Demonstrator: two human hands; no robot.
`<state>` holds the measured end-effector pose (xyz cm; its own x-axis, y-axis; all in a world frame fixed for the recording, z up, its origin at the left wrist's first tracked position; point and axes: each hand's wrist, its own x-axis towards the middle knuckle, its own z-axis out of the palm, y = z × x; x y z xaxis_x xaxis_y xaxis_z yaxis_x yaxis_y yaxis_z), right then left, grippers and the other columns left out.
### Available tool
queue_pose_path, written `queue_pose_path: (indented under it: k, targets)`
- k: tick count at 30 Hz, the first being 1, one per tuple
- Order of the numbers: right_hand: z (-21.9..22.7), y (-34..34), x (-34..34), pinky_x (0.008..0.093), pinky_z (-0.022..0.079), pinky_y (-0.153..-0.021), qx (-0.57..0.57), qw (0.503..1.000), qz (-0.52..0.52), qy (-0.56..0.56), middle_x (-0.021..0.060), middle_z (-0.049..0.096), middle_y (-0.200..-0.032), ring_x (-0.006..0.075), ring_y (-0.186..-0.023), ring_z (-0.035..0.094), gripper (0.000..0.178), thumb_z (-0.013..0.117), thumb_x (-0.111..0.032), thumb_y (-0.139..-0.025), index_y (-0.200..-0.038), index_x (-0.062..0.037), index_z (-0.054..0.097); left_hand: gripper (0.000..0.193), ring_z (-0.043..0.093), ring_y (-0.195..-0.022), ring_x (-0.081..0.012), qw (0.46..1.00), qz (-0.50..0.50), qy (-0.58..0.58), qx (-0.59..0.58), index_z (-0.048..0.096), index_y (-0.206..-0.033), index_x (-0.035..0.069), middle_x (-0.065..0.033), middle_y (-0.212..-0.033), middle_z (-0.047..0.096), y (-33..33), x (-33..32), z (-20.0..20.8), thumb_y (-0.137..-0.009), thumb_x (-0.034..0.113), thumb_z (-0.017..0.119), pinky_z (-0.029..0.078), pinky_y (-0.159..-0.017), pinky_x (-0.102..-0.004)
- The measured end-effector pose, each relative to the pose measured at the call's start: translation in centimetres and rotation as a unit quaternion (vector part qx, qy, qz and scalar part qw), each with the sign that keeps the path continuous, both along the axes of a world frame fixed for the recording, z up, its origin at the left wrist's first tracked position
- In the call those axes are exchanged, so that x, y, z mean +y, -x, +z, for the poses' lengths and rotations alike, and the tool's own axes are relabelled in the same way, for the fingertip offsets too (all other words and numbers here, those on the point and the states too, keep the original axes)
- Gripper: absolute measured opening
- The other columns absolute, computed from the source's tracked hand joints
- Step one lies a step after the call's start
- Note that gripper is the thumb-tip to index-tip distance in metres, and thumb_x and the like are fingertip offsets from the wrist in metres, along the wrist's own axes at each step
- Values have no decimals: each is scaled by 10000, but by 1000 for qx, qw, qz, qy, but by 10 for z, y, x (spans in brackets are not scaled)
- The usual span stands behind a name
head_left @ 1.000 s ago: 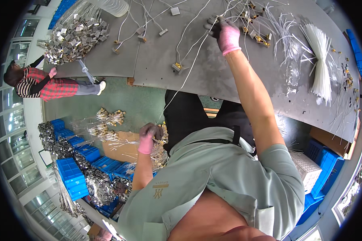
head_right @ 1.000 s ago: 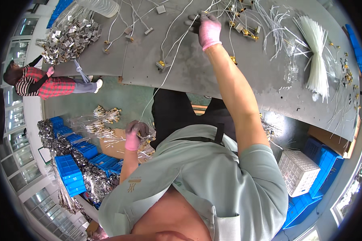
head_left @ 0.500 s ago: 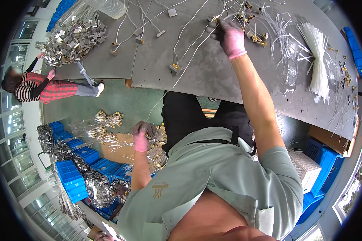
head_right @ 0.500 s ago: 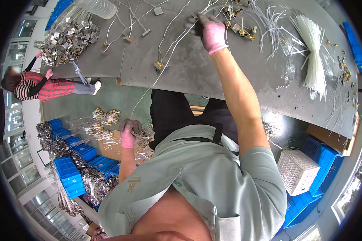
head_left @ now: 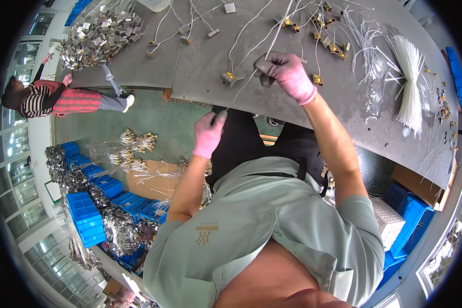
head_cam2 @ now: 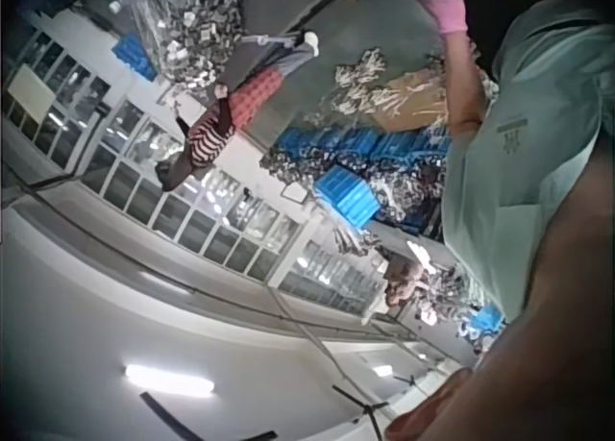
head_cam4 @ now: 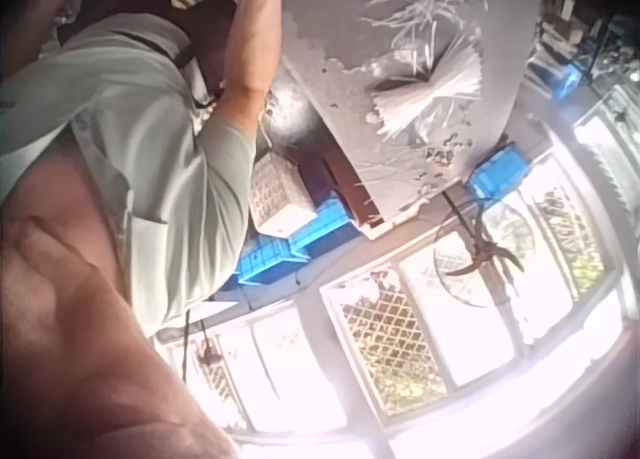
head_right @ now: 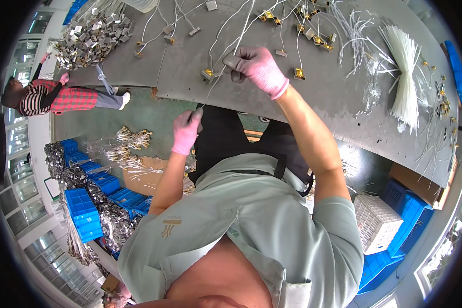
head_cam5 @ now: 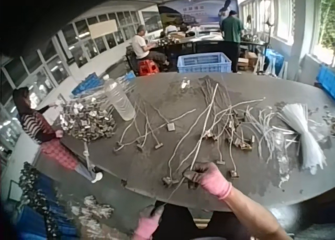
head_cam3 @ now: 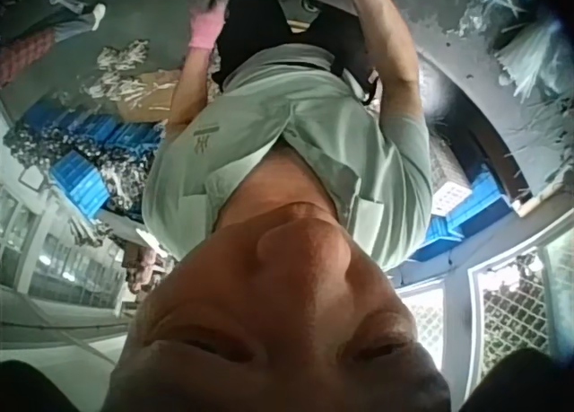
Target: Assembling and sorting wire harnesses and connectors at a production workbench.
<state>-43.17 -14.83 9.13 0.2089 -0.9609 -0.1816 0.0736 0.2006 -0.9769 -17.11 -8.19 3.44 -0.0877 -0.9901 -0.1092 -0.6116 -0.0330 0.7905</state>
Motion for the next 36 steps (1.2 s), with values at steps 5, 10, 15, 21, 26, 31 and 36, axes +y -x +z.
queue_pose_path:
  k: [5,10,15,21,26,31,36]
  targets:
    - [-16,-44,25,245,425,-474,25,997,58,38,20,594,-612,73,-516,544,239,673,-197,-865,-766,17,635,449,521,-427,-143,941,42,-100,321,567,-803,46,-17,-550,523,24,-13,1,-922,478,545,372,-404,-265]
    - [-13,-57,11,261,457,-515,37,995,81,37,69,621,-636,94,-597,598,176,635,-118,-861,-777,37,623,560,545,-450,-144,895,30,-158,417,578,-929,55,-33,-637,565,43,-39,27,-913,602,460,396,-371,-273]
    - [7,-57,0,352,516,-662,136,981,100,97,197,647,-733,284,-670,651,191,655,-149,-755,-863,8,677,676,578,-514,-109,874,143,-96,454,611,-985,-18,-49,-698,630,67,-64,44,-909,631,437,435,-425,-241]
    - [25,-51,-12,355,515,-688,139,984,99,55,172,680,-792,262,-711,664,247,640,-175,-791,-976,-16,681,689,594,-566,-137,861,114,-114,482,618,-979,-31,-77,-754,647,64,-91,27,-900,634,454,475,-468,-261]
    - [8,-23,-10,262,498,-573,138,984,26,106,80,658,-804,109,-619,575,371,639,-153,-836,-1164,13,595,673,547,-1066,-261,851,222,-106,464,426,-1332,8,-125,-1326,486,61,-112,40,-948,557,374,477,-867,-438]
    - [-18,55,14,267,516,-616,184,974,-95,95,140,677,-972,128,-722,642,425,590,-78,-822,-1233,21,540,727,560,-897,-225,843,277,-97,450,476,-1311,79,-83,-1206,568,27,-167,42,-875,657,411,417,-697,-358]
    - [-43,160,35,376,529,-749,469,836,-278,63,167,659,-1105,277,-896,676,423,645,-301,-867,-1217,-74,576,697,576,-893,-240,910,240,49,334,549,-1225,38,-120,-1074,618,-13,-238,10,-846,622,507,438,-732,-390]
